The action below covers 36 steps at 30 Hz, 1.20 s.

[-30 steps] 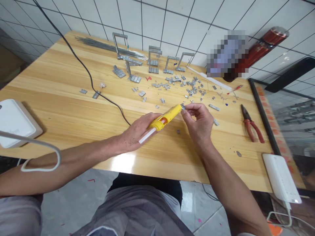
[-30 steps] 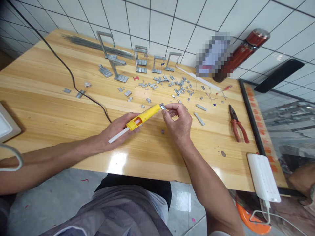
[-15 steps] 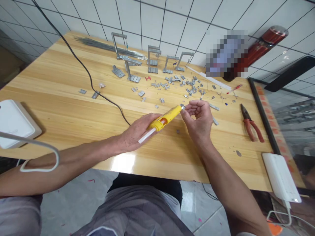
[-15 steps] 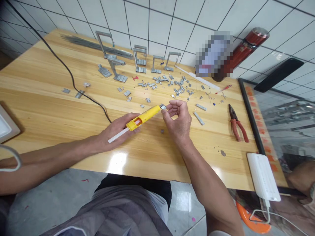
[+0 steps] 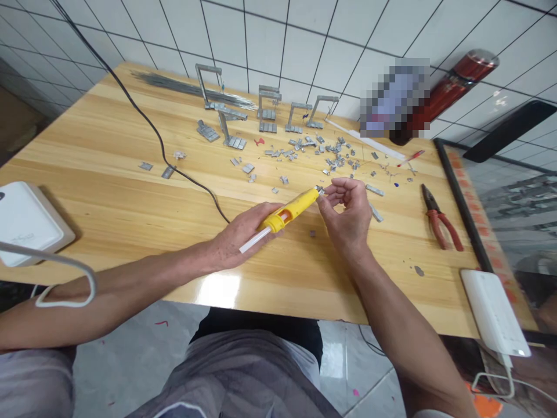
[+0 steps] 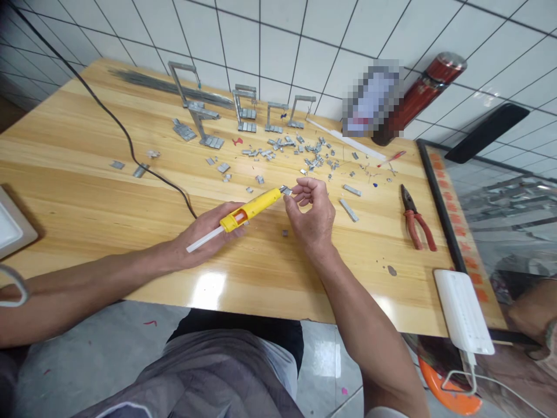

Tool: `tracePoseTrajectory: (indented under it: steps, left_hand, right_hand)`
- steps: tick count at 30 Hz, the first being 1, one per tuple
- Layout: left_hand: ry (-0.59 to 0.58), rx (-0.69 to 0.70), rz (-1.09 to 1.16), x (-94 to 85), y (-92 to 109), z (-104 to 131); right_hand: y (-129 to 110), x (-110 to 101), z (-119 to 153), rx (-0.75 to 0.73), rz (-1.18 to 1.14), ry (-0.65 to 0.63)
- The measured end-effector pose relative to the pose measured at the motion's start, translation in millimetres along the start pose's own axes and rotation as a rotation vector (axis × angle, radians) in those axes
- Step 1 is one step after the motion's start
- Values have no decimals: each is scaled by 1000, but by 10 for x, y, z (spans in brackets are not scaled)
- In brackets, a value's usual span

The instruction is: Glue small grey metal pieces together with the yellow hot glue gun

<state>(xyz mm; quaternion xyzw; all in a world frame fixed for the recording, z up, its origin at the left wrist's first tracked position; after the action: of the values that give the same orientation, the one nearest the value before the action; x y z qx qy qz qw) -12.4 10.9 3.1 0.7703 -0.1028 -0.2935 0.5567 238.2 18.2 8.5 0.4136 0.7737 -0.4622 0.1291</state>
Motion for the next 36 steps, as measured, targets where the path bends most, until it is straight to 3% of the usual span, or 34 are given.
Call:
tracePoseTrajectory:
  steps: [7, 14, 36]
  left_hand:
    - [14, -80, 50, 14, -8, -12]
    - [44, -72, 81, 9, -21, -2]
    - [26, -62, 90, -4, -51, -1]
  right_hand:
    - [-27, -76, -5, -59, 125, 79]
    - [-74, -98, -3, -115, 175, 112]
    - [-70, -100, -5, -163, 206, 85]
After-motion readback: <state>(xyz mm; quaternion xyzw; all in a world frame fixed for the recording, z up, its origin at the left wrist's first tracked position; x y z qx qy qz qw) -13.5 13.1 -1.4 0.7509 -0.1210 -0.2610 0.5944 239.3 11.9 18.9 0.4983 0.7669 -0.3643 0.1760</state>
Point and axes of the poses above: each hand's wrist, its own z-axis away from the middle knuckle, its own x-axis out of the palm, y = z × x, the point moved 4 cm from there along -z, towards the middle knuckle, and after that the axes turned 13 degrees about z, right-handed, at the moved point
